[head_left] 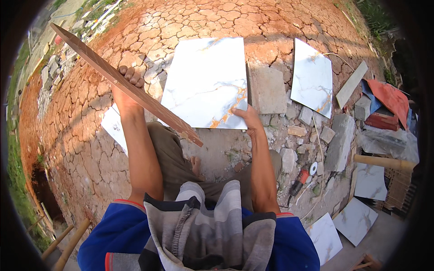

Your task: The person sits on the ground and uses an angle grinder to cut white marble-patterned tiles. They position the tiles, cut them into smaller pieces, and inspect the cut edges.

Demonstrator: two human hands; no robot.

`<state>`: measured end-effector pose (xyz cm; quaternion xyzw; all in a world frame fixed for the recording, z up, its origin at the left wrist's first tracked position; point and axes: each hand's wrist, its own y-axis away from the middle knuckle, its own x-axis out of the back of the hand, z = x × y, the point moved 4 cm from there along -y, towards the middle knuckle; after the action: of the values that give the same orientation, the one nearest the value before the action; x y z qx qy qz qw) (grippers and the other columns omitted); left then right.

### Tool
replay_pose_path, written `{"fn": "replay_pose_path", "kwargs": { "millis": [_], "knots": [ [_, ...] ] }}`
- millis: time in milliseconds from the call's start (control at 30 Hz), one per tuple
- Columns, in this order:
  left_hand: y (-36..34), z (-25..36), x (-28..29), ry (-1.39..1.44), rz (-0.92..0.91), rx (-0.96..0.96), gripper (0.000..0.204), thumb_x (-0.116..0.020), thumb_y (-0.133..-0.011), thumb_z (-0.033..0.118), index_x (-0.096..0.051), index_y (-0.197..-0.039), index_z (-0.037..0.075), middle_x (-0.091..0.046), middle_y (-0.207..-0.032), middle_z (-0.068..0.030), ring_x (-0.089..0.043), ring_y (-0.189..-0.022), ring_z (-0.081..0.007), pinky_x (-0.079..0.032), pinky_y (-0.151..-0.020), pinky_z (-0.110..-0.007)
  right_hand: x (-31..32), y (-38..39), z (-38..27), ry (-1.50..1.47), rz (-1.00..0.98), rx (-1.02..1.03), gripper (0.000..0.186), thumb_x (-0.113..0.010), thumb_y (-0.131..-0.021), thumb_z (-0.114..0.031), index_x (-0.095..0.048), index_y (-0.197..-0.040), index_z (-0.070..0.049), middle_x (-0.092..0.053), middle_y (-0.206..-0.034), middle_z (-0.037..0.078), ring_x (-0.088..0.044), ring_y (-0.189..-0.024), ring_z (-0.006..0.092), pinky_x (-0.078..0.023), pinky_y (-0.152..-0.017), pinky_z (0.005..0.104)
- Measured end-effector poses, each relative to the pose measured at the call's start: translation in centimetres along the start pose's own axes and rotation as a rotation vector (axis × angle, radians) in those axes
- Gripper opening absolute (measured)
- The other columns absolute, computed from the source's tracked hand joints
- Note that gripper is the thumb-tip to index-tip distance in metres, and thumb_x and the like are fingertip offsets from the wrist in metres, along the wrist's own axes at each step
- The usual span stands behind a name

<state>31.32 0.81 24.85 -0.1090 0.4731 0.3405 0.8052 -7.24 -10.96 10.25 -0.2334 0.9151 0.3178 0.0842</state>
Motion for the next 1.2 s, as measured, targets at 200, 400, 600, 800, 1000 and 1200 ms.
{"fn": "replay_pose_path", "kwargs": {
  "millis": [200,400,600,800,1000,1200],
  "knots": [
    [-1.1,0.9,0.2,-0.168,0.374,-0.173,0.051,-0.053,-0.103,0.063,-0.048,-0.082,0.016,-0.041,-0.065,0.0028,-0.04,-0.053,-0.0127,-0.035,-0.046,-0.027,-8.3,2.5,-6.5,0.412,0.133,0.211,0.035,-0.072,-0.082,-0.012,-0.073,-0.114,0.003,-0.076,-0.097,0.017,-0.074,-0.089,0.0278,-0.056,-0.081,0.0398],
    [-0.5,1.8,0.2,-0.149,0.268,-0.125,0.052,-0.049,-0.104,0.063,-0.049,-0.082,0.016,-0.041,-0.064,0.004,-0.041,-0.051,-0.0116,-0.036,-0.044,-0.026,-14.2,3.4,-9.0,0.963,0.203,0.39,0.033,-0.065,-0.08,-0.021,-0.073,-0.102,0.001,-0.074,-0.096,0.028,-0.07,-0.094,0.0457,-0.053,-0.085,0.0512],
    [0.1,2.9,1.1,-0.117,0.184,-0.092,0.065,-0.049,-0.094,0.079,-0.047,-0.078,0.016,-0.037,-0.06,0.0034,-0.036,-0.05,-0.0111,-0.03,-0.044,-0.026,-18.2,2.9,-6.9,1.174,0.147,0.335,0.039,-0.062,-0.085,-0.02,-0.066,-0.117,0.001,-0.073,-0.097,0.027,-0.069,-0.095,0.0492,-0.053,-0.089,0.0557],
    [0.0,4.1,2.3,-0.082,0.19,-0.159,0.053,-0.048,-0.102,0.063,-0.049,-0.083,0.015,-0.041,-0.063,0.0025,-0.041,-0.052,-0.0115,-0.035,-0.044,-0.026,-20.1,3.8,-2.8,1.121,0.131,0.311,0.055,-0.061,-0.088,-0.016,-0.049,-0.139,0.0,-0.07,-0.111,0.03,-0.067,-0.101,0.0516,-0.051,-0.092,0.0572],
    [-0.5,4.2,3.2,0.017,0.11,-0.163,0.045,-0.047,-0.109,0.052,-0.053,-0.089,0.013,-0.045,-0.067,0.002,-0.049,-0.053,-0.0121,-0.043,-0.045,-0.025,-18.9,-0.6,-2.1,0.636,-0.074,0.345,0.063,-0.062,-0.098,-0.029,-0.042,-0.153,-0.004,-0.063,-0.135,0.02,-0.06,-0.123,0.0336,-0.048,-0.104,0.0442],
    [0.4,4.1,1.1,0.054,0.169,-0.159,0.039,-0.049,-0.11,0.044,-0.052,-0.086,0.013,-0.044,-0.064,0.0028,-0.045,-0.05,-0.0108,-0.04,-0.042,-0.025,-18.4,-2.8,-2.8,0.114,-0.086,0.074,0.055,-0.048,-0.108,-0.053,-0.054,-0.142,-0.011,-0.065,-0.125,0.008,-0.061,-0.116,0.0214,-0.051,-0.098,0.0423]
  ]
}}
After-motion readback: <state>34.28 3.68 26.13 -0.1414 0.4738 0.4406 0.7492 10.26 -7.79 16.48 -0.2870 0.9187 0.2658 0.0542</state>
